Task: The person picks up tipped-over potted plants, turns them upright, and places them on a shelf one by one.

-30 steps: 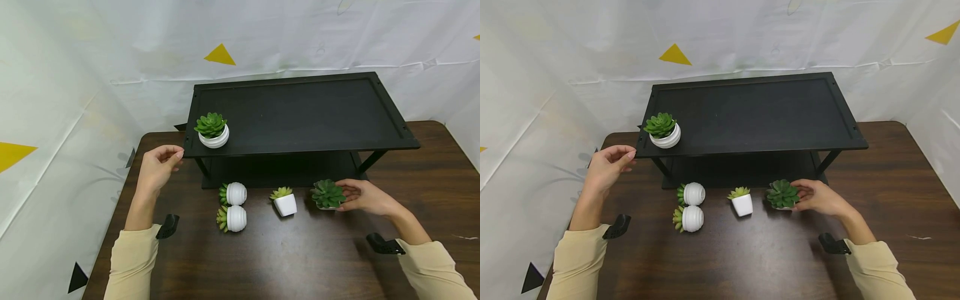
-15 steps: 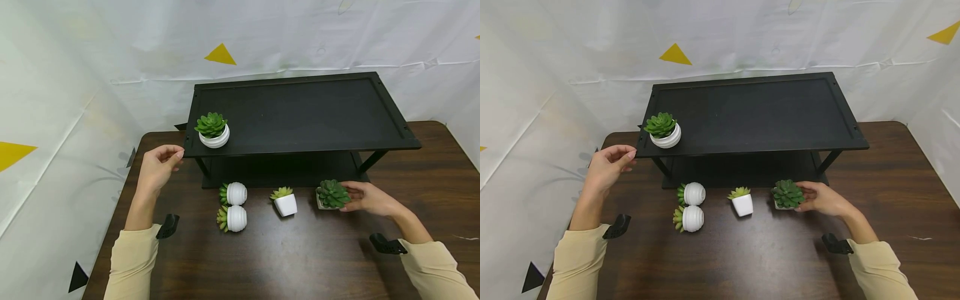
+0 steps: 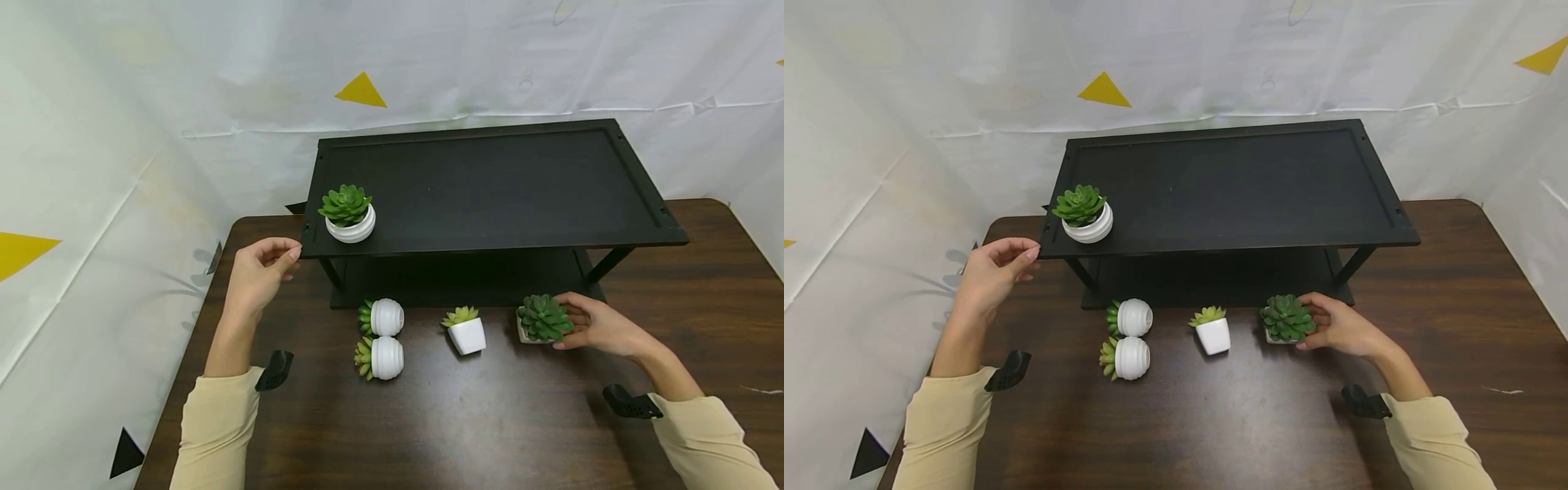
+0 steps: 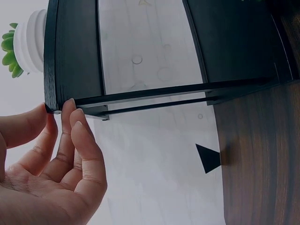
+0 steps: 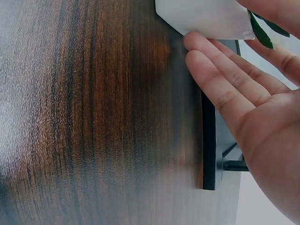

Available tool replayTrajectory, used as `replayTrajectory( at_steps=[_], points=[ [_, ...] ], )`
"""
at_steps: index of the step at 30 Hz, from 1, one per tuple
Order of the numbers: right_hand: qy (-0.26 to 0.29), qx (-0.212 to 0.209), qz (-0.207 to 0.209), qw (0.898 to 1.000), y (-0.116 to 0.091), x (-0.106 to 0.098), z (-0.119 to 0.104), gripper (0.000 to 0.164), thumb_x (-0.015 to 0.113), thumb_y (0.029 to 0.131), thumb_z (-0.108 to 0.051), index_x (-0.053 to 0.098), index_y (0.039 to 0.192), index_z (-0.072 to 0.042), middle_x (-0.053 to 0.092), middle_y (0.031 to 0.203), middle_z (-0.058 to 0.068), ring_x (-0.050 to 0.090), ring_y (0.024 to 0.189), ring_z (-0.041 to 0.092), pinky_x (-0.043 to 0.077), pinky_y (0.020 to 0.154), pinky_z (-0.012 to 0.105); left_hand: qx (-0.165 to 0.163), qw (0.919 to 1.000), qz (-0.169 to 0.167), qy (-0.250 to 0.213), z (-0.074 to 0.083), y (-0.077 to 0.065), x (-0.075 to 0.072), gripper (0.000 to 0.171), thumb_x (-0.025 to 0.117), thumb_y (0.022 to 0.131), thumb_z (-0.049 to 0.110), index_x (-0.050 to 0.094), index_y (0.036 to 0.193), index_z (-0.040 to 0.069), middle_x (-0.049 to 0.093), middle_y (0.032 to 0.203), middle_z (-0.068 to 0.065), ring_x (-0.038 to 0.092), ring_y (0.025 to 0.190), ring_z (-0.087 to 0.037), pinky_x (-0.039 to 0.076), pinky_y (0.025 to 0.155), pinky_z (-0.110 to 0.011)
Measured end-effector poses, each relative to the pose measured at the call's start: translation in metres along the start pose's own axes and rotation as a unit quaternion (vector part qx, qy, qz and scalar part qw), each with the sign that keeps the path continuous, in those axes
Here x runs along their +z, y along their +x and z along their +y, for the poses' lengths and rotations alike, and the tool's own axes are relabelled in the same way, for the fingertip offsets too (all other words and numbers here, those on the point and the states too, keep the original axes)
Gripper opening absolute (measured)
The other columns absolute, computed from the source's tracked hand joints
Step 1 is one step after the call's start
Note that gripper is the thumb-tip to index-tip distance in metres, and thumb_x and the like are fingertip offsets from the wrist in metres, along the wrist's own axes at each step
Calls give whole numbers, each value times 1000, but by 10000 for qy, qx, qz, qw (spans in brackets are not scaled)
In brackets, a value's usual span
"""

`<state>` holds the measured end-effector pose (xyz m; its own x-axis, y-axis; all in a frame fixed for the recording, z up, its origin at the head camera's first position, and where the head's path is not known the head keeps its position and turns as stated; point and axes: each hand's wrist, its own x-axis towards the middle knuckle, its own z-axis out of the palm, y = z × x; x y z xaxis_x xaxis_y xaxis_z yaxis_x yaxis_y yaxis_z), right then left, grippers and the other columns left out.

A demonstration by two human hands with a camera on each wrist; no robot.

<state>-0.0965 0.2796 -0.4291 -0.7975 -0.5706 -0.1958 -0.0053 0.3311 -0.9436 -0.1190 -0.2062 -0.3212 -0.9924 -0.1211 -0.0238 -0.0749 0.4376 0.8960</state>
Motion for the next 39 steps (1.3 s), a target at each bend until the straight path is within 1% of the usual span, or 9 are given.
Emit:
replayTrajectory(
  at_steps=[4, 8, 12, 15, 20, 23, 28, 34, 39],
  points=[
    [37, 5, 1, 10000, 0, 0, -1, 66, 72, 78, -1, 31, 127, 17, 50, 119, 24, 56, 99, -2, 54, 74, 34, 10, 10000, -8, 10, 0, 0, 0, 22, 58, 93, 14, 63, 106, -4, 60, 89, -7, 58, 72, -8, 52, 66, -24],
    [163, -60, -45, 9998, -1, 1, -1, 63, 71, 79, 1, 31, 125, 18, 54, 115, 14, 60, 97, 4, 55, 73, 35, 23, 10000, -32, 17, 0, 0, 0, 23, 58, 93, 14, 62, 106, -4, 60, 94, -15, 58, 73, -7, 51, 65, -21],
    [214, -105, -55, 9997, -1, 2, 0, 61, 71, 78, 2, 33, 123, 18, 56, 111, 6, 61, 95, 6, 55, 73, 36, 19, 10000, -25, 6, -1, -1, 0, 23, 58, 94, 14, 63, 106, -4, 60, 98, -21, 58, 73, -7, 52, 68, -26],
    [150, -66, -7, 9999, -2, 2, 1, 60, 71, 78, 1, 34, 123, 18, 56, 112, 10, 61, 95, 5, 55, 72, 35, 6, 10000, -4, 17, -1, 0, 0, 23, 58, 93, 14, 63, 106, -4, 60, 97, -20, 58, 73, -7, 52, 69, -28],
    [12, 60, 114, 9999, -2, 3, -1, 60, 72, 78, 0, 36, 124, 16, 57, 109, 19, 63, 92, 7, 55, 70, 35, 19, 10000, -13, 6, 1, -1, 0, 24, 59, 93, 15, 63, 106, -4, 61, 87, -4, 58, 73, -6, 51, 67, -23],
    [-75, 100, 169, 9998, -3, 4, -2, 60, 73, 78, -1, 38, 124, 15, 58, 107, 18, 63, 90, 8, 55, 70, 34, 28, 10000, -28, -9, 1, -1, -1, 25, 59, 93, 15, 62, 106, -5, 61, 89, -6, 58, 73, -6, 50, 67, -21],
    [-186, 120, 245, 9995, -4, 4, -5, 60, 74, 77, -3, 40, 124, 14, 59, 108, 21, 63, 91, 6, 55, 70, 33, 5, 10000, -26, 23, 0, 0, 0, 23, 58, 94, 14, 62, 107, -4, 61, 97, -18, 58, 74, -7, 51, 69, -25],
    [-385, 399, 389, 9977, -5, 4, -10, 61, 76, 76, -6, 43, 124, 11, 59, 103, 17, 62, 87, 7, 55, 70, 32, -28, 10000, -20, 24, -1, 0, 0, 23, 58, 94, 14, 62, 107, -3, 61, 99, -19, 59, 74, -8, 52, 71, -26],
    [-579, 557, 481, 9956, -8, 4, -20, 62, 77, 75, -7, 43, 123, 10, 57, 111, 23, 62, 93, 7, 54, 71, 30, -26, 10000, -14, 27, 0, 0, 0, 23, 58, 94, 14, 63, 107, -3, 61, 97, -17, 60, 75, -11, 51, 71, -26]
  ],
)
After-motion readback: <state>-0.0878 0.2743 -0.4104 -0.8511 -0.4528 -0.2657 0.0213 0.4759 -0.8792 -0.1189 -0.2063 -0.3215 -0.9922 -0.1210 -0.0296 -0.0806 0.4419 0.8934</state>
